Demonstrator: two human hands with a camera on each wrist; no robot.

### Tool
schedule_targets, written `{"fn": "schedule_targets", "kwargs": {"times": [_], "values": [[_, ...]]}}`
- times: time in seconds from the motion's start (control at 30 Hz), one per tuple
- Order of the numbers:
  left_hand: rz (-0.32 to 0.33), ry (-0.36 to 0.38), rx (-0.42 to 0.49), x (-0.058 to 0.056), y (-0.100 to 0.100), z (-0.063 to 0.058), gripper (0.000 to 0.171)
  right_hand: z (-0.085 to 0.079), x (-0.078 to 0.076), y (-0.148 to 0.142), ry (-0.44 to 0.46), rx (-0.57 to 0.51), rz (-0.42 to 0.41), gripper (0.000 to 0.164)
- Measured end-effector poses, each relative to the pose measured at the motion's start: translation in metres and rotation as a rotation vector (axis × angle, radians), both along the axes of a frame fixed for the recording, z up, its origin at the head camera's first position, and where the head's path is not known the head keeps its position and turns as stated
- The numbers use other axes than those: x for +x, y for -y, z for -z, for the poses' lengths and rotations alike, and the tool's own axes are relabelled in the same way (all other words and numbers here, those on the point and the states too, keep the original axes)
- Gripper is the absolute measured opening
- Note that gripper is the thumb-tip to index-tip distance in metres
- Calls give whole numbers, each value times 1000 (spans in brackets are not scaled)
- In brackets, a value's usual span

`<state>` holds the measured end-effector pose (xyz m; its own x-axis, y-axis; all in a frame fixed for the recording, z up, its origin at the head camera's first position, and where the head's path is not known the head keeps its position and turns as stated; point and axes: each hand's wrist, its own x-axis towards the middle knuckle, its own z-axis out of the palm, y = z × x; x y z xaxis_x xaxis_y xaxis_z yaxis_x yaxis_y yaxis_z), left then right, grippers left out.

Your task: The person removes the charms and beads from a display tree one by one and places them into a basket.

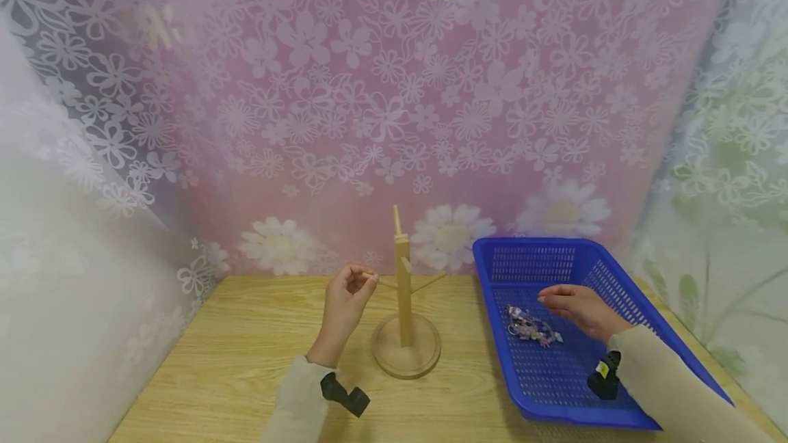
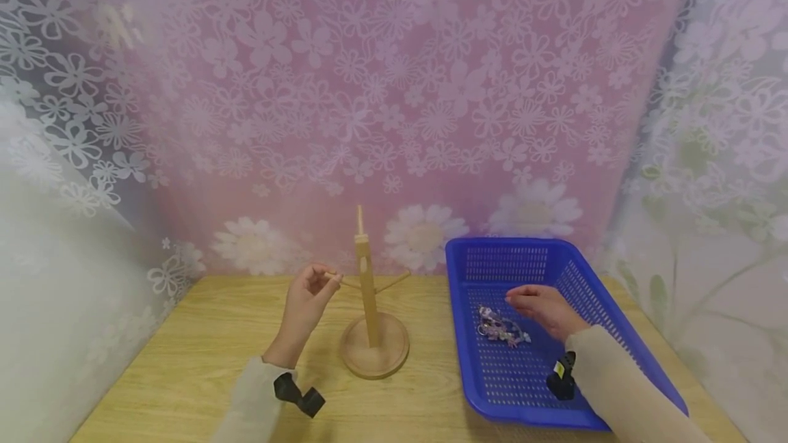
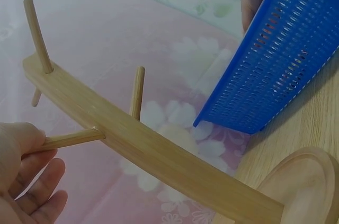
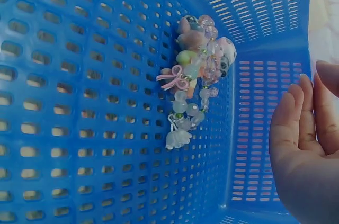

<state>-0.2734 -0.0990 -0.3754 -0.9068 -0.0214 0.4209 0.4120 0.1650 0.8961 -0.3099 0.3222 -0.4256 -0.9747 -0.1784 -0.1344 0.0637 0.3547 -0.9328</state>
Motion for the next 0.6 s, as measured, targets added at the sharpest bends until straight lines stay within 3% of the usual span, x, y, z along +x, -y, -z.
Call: {"fn": "schedule_targets", "kwargs": {"times": [0.27,0.4,0.6], "values": [[106,111,-66,-25,17,14,16,-16,6,7,-156,175,-39,34],[148,125,-183,-26,30,4,21,-29,9,7,-306,352,-44,24],[162,65,-424,-31,60,-13,27,-44,10,0,-638,759,-50,20]]}}
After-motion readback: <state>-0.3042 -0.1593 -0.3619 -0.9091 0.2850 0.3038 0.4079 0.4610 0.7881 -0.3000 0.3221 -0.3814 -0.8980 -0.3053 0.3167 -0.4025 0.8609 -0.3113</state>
